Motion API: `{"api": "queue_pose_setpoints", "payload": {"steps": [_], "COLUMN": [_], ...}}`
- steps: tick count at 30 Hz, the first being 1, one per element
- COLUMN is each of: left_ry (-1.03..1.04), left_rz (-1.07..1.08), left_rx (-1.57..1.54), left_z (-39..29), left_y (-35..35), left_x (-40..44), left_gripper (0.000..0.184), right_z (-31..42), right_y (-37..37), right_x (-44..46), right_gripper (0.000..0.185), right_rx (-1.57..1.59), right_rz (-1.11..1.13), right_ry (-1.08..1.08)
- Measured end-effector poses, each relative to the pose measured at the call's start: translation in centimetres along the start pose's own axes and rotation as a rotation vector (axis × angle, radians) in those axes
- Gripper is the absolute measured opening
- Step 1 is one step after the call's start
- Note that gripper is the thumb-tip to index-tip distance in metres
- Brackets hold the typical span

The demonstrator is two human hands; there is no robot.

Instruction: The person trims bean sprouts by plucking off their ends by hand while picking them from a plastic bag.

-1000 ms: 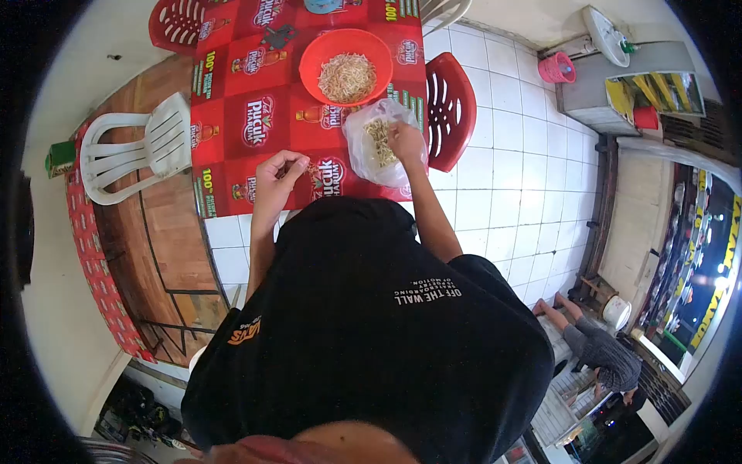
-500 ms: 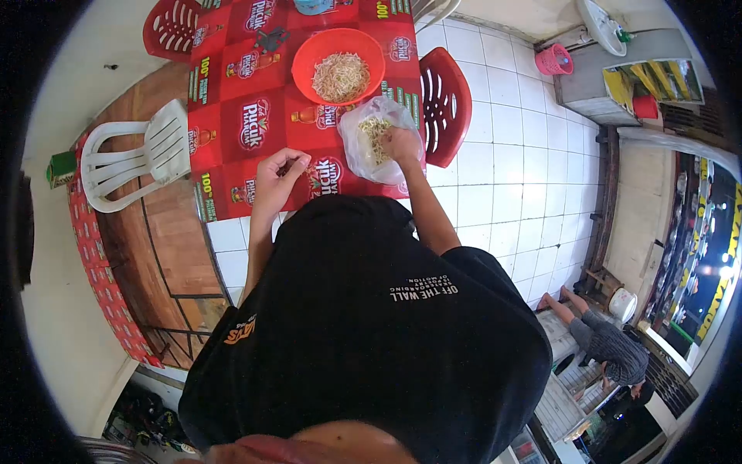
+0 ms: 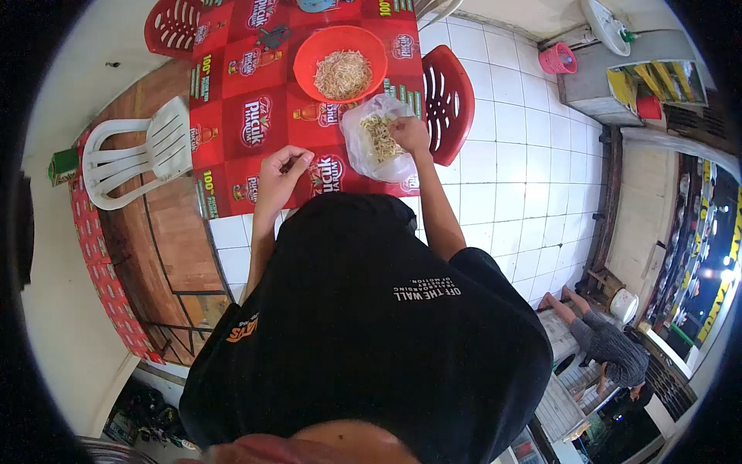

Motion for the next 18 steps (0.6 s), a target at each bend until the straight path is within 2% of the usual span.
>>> {"api": "queue_pose_setpoints", "payload": {"steps": [8,12,18], "left_ry": [-0.02,0.005,-0.001], "left_rz": [0.108,0.079,-0.016], "left_rx": [0.016,0.015,-0.008], "left_z": [0.8,0.4,0.6], "left_y": [0.7,0.9,-0.5], "left_x": [0.4,0.4,-0.2], "left_gripper": [0.015,0.014,0.014], "right_z": [0.9,1.9,-1.1], "right_y": [1.6,1.7,2.1], "right_x": [0.6,0.8,1.4], "right_gripper": [0.026,0.025,0.023], "right_rx": [-0.183,-0.358,-0.224], "right_rz": [-0.073,0.059,0.007], "right_ry": [-0.089,-0.063,0.017]}}
Point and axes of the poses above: each hand's wrist, its own x-axis towards the middle knuckle, its own y-axis out of the palm, z = x × y, the point moved 3 cm from there along x, towards the middle knuckle, and after that the axes turned 1 degree about -x, right-handed, at the moved point
